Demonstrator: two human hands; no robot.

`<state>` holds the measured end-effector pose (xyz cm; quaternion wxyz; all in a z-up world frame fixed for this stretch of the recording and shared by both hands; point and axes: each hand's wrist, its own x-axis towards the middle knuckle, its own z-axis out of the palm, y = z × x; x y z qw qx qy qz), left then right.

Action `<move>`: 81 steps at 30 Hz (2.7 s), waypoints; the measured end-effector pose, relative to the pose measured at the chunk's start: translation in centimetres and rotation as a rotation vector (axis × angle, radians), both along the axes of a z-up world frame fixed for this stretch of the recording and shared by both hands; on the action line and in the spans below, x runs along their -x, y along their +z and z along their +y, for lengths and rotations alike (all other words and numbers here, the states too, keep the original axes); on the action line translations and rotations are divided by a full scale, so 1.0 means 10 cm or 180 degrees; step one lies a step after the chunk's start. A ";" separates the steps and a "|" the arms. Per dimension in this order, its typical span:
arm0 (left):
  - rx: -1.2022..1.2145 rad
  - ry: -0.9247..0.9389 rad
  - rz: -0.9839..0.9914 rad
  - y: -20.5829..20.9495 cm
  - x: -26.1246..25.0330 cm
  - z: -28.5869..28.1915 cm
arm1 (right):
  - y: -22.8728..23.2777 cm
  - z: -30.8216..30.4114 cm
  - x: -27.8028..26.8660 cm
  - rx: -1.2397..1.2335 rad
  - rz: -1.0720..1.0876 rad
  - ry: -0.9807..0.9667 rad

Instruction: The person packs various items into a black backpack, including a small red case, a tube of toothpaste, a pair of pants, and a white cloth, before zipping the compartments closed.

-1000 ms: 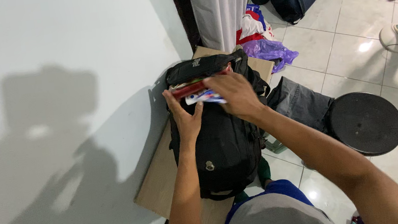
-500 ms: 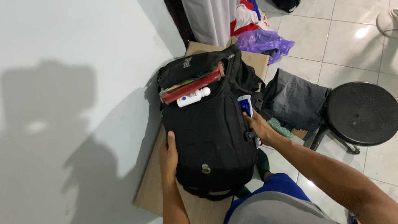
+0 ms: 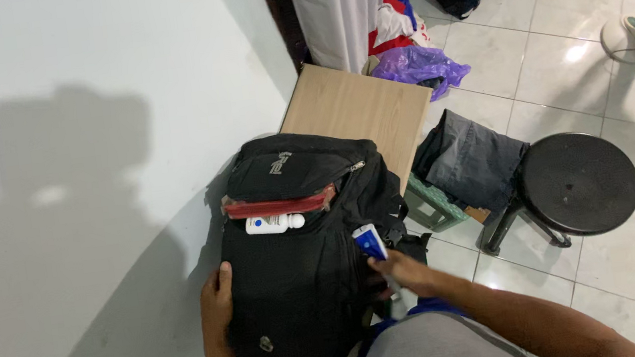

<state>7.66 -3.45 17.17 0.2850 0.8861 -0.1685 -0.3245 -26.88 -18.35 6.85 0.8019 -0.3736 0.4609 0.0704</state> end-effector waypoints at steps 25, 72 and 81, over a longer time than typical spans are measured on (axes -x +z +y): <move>-0.0167 -0.1631 -0.2107 0.62 1.14 -1.62 | -1.21 -3.54 -1.20 0.4306 0.1091 0.2275; 0.1557 -0.2044 -0.2867 0.43 1.22 -1.35 | -0.51 -2.33 -0.04 0.4349 0.1164 0.0297; 0.1208 -0.2750 -0.3314 0.36 1.22 -1.76 | -0.89 -2.49 -0.29 0.4259 0.1194 0.0682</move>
